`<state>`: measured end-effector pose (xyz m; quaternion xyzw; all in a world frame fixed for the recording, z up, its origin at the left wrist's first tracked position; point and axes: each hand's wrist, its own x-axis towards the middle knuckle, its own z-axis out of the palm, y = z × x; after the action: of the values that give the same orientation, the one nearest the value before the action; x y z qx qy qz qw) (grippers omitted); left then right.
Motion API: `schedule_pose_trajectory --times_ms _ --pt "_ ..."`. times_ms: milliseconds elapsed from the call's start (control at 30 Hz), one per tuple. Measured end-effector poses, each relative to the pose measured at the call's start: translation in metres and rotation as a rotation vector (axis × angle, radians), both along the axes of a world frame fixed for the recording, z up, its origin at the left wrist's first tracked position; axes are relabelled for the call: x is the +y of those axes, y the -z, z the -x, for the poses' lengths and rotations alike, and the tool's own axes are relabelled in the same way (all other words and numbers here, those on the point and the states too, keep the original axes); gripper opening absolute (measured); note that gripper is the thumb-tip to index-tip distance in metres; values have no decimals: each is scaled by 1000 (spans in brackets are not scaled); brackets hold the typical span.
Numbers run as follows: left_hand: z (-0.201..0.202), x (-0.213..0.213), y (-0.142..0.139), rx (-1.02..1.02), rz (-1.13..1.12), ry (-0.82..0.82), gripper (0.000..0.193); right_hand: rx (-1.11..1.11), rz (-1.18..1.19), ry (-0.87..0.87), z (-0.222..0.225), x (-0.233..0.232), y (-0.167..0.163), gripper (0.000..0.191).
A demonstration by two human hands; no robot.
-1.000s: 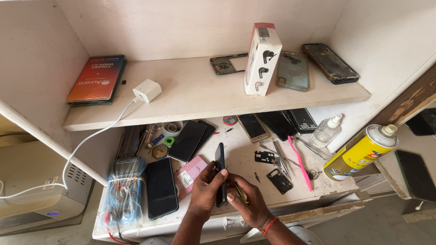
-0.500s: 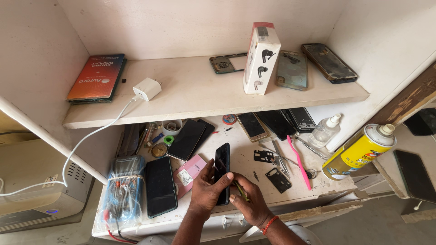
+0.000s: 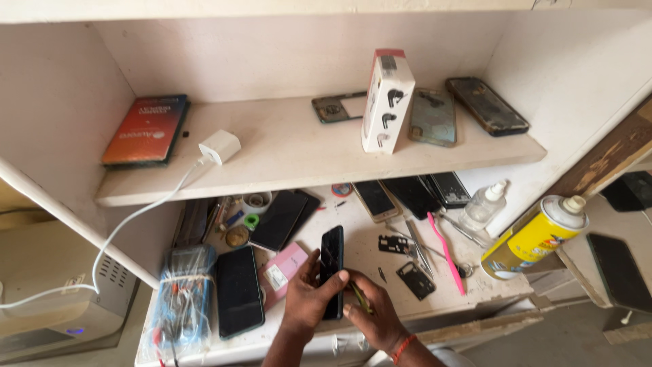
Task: The person uses a prying tool to open the back cover of a smartphone and then uses a screwdriver to remove screws from the internal frame. The back cover is set aside, and the person continues to unscrew components inside the phone.
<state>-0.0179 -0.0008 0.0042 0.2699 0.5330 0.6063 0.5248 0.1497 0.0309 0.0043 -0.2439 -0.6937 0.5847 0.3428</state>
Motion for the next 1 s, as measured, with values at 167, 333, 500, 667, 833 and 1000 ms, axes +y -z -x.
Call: schedule_pose_trajectory --times_ms 167,333,500,667,833,1000 --pt "0 5 13 30 -65 -38 100 -15 -10 -16 1 3 -2 68" --pt "0 7 12 -24 -26 -31 101 -73 38 -12 0 2 -7 70" --pt "-1 3 0 20 35 -12 103 -43 21 -1 1 1 -7 69" --pt "-5 -1 -6 7 -83 -41 101 -9 -43 -7 0 3 -1 68" --pt "-6 -4 -6 7 -64 -44 98 -1 -33 7 -1 3 4 68" --pt "-7 -5 -8 3 -48 -42 100 16 -6 -14 0 4 3 71"
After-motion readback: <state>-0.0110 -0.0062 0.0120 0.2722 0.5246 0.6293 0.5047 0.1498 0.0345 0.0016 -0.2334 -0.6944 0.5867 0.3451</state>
